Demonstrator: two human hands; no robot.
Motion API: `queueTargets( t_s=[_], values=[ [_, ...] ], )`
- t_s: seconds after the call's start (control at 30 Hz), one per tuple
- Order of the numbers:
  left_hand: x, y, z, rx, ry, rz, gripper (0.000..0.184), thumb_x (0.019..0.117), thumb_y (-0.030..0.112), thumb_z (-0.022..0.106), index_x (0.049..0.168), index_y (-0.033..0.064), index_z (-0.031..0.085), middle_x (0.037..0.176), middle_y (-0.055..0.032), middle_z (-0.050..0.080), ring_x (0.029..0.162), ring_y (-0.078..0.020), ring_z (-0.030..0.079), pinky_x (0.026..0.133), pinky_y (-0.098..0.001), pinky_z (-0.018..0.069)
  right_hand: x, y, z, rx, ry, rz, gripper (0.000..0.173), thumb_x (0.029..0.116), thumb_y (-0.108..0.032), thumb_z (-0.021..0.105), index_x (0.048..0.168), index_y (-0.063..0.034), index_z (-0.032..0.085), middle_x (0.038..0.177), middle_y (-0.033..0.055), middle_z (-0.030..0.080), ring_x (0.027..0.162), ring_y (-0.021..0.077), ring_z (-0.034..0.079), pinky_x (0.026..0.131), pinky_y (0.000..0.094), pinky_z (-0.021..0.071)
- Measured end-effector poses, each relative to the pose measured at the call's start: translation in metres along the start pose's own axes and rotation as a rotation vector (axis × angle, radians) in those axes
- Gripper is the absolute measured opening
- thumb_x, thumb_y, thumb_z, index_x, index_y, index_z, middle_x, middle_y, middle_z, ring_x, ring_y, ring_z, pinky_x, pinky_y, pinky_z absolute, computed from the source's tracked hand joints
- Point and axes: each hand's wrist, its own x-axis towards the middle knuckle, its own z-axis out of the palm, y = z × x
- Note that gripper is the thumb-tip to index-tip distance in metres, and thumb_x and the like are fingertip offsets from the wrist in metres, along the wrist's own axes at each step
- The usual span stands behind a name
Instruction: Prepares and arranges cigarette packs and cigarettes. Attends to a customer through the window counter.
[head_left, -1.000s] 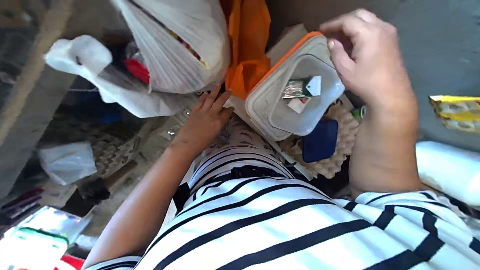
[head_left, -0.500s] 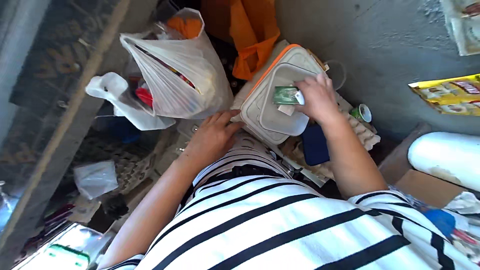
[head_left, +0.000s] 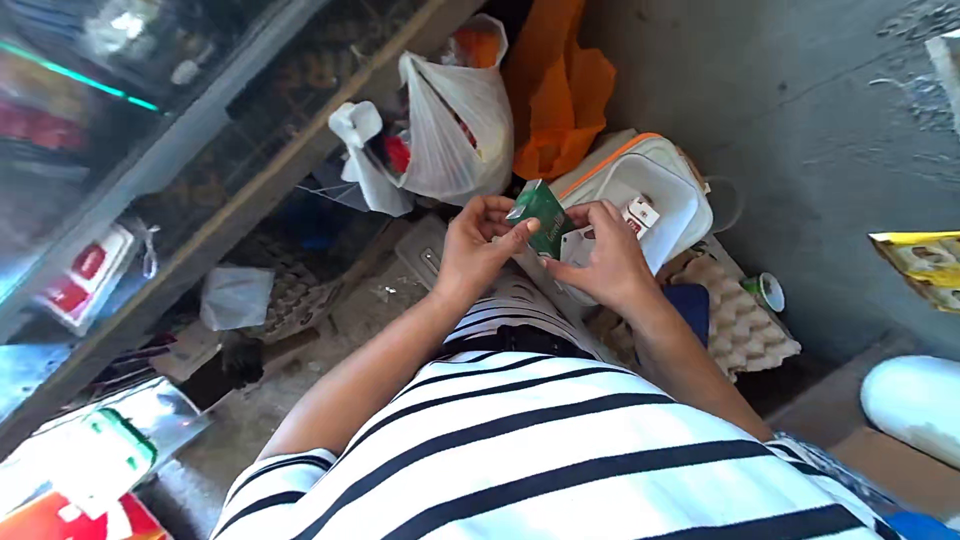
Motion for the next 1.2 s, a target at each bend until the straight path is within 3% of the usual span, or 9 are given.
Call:
queueTargets(
  t_s=[0.17, 0.27, 0.5, 0.73, 0.83, 0.93, 1.07, 1.13, 1.2],
  values=[
    [-0.034, -0.004, -0.034, -0.115, 0.075, -0.004, 0.028, 0.0945, 0.002, 0.068, 0.121, -0.0031, 0.061, 0.103, -0.0092, 0.069, 0.086, -0.0161, 0.072, 0.081, -0.0342, 0.0643, -0.01, -0.026, 0.042, -0.005, 0.064, -0.085, 0.074, 0.0705, -0.025, 0.091, 0.125, 0.0042, 0.05, 0.121, 0.0228, 0.061, 0.107, 0.0336, 0.065, 0.088, 0.0488, 0.0566],
    [-0.057, -0.008, -0.054, -0.244, 0.137, -0.025, 0.028, 0.0972, 0.0, 0.063, 0.125, -0.0033, 0.062, 0.107, -0.0088, 0.069, 0.093, -0.016, 0.071, 0.087, -0.0339, 0.0621, -0.019, -0.042, 0.063, 0.016, 0.047, -0.112, 0.075, 0.0734, -0.024, 0.089, 0.13, 0.0026, 0.046, 0.107, 0.0209, 0.068, 0.094, 0.0336, 0.07, 0.079, 0.0522, 0.0582],
    [-0.113, -0.022, -0.106, -0.374, 0.331, 0.035, 0.037, 0.0934, -0.004, 0.068, 0.13, -0.0032, 0.062, 0.098, -0.0062, 0.072, 0.087, -0.0151, 0.072, 0.084, -0.034, 0.0625, -0.04, -0.081, 0.118, -0.045, 0.044, -0.349, 0.077, 0.0794, -0.018, 0.084, 0.145, 0.0028, 0.049, 0.13, 0.0214, 0.064, 0.113, 0.0321, 0.068, 0.093, 0.0498, 0.0573],
    [-0.16, -0.046, -0.173, -0.3, 0.29, 0.162, 0.052, 0.0927, -0.002, 0.069, 0.142, 0.0017, 0.055, 0.094, 0.0, 0.073, 0.085, -0.0067, 0.068, 0.083, -0.0245, 0.0571, -0.067, -0.115, 0.166, -0.055, -0.012, -0.39, 0.08, 0.0772, -0.018, 0.086, 0.145, 0.0024, 0.048, 0.128, 0.0225, 0.065, 0.111, 0.0324, 0.068, 0.092, 0.05, 0.0574],
    [-0.177, -0.053, -0.196, -0.354, 0.208, 0.204, 0.055, 0.0948, -0.002, 0.064, 0.147, 0.0024, 0.046, 0.096, 0.0002, 0.07, 0.085, -0.0065, 0.066, 0.083, -0.0244, 0.0561, -0.078, -0.131, 0.181, 0.071, -0.115, -0.301, 0.082, 0.0757, -0.02, 0.086, 0.145, 0.0001, 0.046, 0.127, 0.0185, 0.065, 0.111, 0.023, 0.068, 0.095, 0.0412, 0.0572],
    [-0.191, -0.057, -0.215, -0.427, 0.272, 0.173, 0.05, 0.0983, -0.001, 0.057, 0.147, 0.0012, 0.044, 0.096, -0.0016, 0.069, 0.085, -0.0095, 0.067, 0.085, -0.0288, 0.0566, -0.09, -0.15, 0.191, 0.245, -0.322, -0.181, 0.082, 0.0735, -0.019, 0.085, 0.144, -0.0072, 0.044, 0.12, 0.0089, 0.066, 0.102, 0.0111, 0.069, 0.086, 0.0307, 0.0606],
    [-0.205, -0.051, -0.25, -0.686, 0.376, 0.14, 0.04, 0.106, 0.0, 0.043, 0.146, 0.0044, 0.038, 0.097, -0.004, 0.067, 0.086, -0.0186, 0.073, 0.09, -0.0416, 0.0623, -0.094, -0.162, 0.2, 0.157, -0.699, -0.167, 0.082, 0.0713, -0.016, 0.086, 0.144, -0.0103, 0.048, 0.12, 0.0056, 0.068, 0.103, 0.0101, 0.069, 0.087, 0.0319, 0.0604],
    [-0.212, -0.047, -0.27, -0.741, 0.388, 0.171, 0.035, 0.1073, 0.002, 0.04, 0.142, 0.0073, 0.044, 0.091, 0.0009, 0.066, 0.075, -0.0105, 0.069, 0.079, -0.0303, 0.0628, -0.089, -0.157, 0.209, 0.1, -0.762, -0.162, 0.079, 0.0728, -0.019, 0.085, 0.143, -0.0088, 0.05, 0.118, 0.008, 0.069, 0.103, 0.0123, 0.069, 0.089, 0.0345, 0.059],
    [-0.219, -0.052, -0.294, -0.694, 0.422, 0.261, 0.036, 0.1064, 0.002, 0.04, 0.141, 0.0077, 0.049, 0.086, 0.0048, 0.059, 0.067, -0.0039, 0.057, 0.066, -0.0193, 0.0528, -0.084, -0.151, 0.216, 0.12, -0.738, -0.081, 0.079, 0.0733, -0.019, 0.084, 0.143, -0.0086, 0.049, 0.117, 0.0106, 0.07, 0.101, 0.016, 0.07, 0.087, 0.039, 0.0605]
  ],
)
